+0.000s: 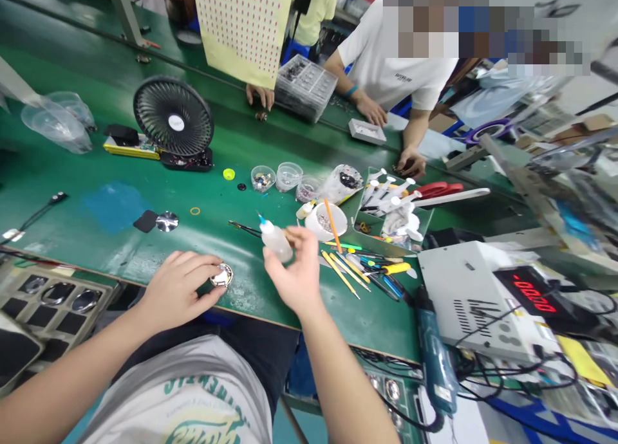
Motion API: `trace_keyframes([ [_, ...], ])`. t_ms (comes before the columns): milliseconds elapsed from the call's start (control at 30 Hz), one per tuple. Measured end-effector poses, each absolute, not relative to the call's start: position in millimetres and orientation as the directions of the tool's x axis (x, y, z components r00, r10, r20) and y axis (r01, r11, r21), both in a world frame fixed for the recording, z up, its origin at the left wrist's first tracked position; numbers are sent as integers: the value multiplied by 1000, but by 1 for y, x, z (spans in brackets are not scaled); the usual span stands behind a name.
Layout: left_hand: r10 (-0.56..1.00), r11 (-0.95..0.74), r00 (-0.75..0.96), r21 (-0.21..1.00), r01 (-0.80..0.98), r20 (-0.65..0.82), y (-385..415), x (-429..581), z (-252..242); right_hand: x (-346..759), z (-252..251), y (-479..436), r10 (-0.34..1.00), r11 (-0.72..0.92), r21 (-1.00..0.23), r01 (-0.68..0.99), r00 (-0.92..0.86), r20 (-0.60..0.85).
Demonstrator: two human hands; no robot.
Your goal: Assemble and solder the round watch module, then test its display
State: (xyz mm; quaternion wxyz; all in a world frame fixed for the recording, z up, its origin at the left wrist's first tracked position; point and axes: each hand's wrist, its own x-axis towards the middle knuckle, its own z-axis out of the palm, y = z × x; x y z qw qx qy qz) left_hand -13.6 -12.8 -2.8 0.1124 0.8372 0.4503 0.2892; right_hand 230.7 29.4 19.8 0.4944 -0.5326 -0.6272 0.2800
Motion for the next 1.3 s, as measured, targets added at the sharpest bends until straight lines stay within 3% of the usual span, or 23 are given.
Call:
trace_keyframes([
  [67, 808, -581, 419, 444, 683, 413, -13, -13, -4, 224, 22, 72, 958, 266, -841, 471, -33, 284],
  [200, 799, -586, 394, 445, 677, 454, -13, -11, -7, 209, 9, 124, 979, 186, -811, 555, -32, 203],
  [400, 788, -600, 407, 427, 677, 461, -13, -12, -7, 221, -4, 110, 975, 184, -765, 617, -16, 221],
  [467, 783, -604, 404, 425, 674, 473, -12, -12, -8, 228, 2, 93, 947, 224, -636, 739, -11, 321],
  [567, 778, -611, 406, 424, 668, 480, -12, -12, -8, 227, 12, 72, 864, 328, -287, 900, -163, 477],
  [633, 782, -608, 408, 429, 668, 472, -12, -12, -7, 219, 15, 66, 854, 378, -135, 916, -288, 434],
  [767, 789, -600, 405, 437, 670, 462, -12, -12, -7, 207, 11, 68, 881, 428, -32, 903, -409, 239],
  [833, 788, -601, 403, 437, 669, 466, -12, -12, -6, 210, 10, 65, 863, 473, -81, 878, -443, 242],
  [967, 789, -600, 408, 439, 668, 459, -12, -13, -6, 228, 12, 46, 829, 549, -447, 706, -391, 400],
  [1033, 790, -601, 412, 439, 668, 453, -12, -13, -6, 235, 14, 34, 828, 559, -569, 603, -378, 414],
  [1300, 788, -604, 424, 427, 673, 446, -11, -14, -6, 223, 14, -3, 819, 551, -738, 389, -419, 391],
])
